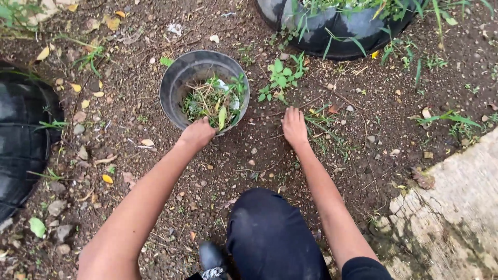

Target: The person kneels on the ground and pulls weeds by hand from around the base of a tree and from black grow bags. The collected weeds are placed into a metal bowl held in the lap.

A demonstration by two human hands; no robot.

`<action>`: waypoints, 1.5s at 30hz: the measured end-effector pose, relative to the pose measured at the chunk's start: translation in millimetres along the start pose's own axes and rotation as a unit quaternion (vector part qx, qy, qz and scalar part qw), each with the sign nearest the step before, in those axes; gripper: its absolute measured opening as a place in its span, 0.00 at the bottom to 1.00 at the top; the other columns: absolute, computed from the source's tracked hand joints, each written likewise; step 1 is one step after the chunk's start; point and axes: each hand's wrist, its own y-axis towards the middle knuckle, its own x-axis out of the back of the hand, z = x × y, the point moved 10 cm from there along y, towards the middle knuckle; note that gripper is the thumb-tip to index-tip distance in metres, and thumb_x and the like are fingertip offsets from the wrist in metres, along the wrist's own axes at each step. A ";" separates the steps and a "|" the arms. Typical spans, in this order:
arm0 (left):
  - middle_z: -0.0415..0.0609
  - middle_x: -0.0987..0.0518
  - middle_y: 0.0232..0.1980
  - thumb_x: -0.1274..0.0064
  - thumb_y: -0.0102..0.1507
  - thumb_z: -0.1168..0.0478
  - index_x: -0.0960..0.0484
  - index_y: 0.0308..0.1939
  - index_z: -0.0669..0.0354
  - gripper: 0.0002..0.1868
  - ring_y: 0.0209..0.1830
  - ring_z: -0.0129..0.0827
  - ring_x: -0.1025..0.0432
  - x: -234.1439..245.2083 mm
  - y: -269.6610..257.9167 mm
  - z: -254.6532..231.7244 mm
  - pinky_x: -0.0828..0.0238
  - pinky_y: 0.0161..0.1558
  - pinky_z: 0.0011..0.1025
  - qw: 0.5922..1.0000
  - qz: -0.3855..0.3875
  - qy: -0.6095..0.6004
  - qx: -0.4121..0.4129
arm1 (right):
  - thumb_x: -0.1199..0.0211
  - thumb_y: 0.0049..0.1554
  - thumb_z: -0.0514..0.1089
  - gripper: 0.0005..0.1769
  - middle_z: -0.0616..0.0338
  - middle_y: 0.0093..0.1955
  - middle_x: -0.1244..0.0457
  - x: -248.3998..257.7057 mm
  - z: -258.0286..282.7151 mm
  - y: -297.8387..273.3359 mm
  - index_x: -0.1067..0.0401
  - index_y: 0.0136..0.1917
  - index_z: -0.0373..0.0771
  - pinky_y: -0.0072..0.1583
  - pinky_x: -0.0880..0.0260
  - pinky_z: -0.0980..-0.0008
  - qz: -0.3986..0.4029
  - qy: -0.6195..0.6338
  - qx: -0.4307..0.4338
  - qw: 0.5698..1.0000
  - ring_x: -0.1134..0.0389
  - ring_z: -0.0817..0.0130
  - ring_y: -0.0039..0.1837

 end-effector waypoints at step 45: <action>0.61 0.15 0.46 0.55 0.67 0.67 0.15 0.46 0.69 0.13 0.49 0.53 0.19 -71.9 101.2 -16.6 0.19 0.47 0.49 0.984 0.067 -0.164 0.021 | 0.43 0.66 0.47 0.13 0.64 0.32 0.41 -16.4 -140.0 -67.6 0.26 0.41 0.43 0.41 0.36 0.69 0.103 0.588 -0.366 0.714 0.36 0.66 0.35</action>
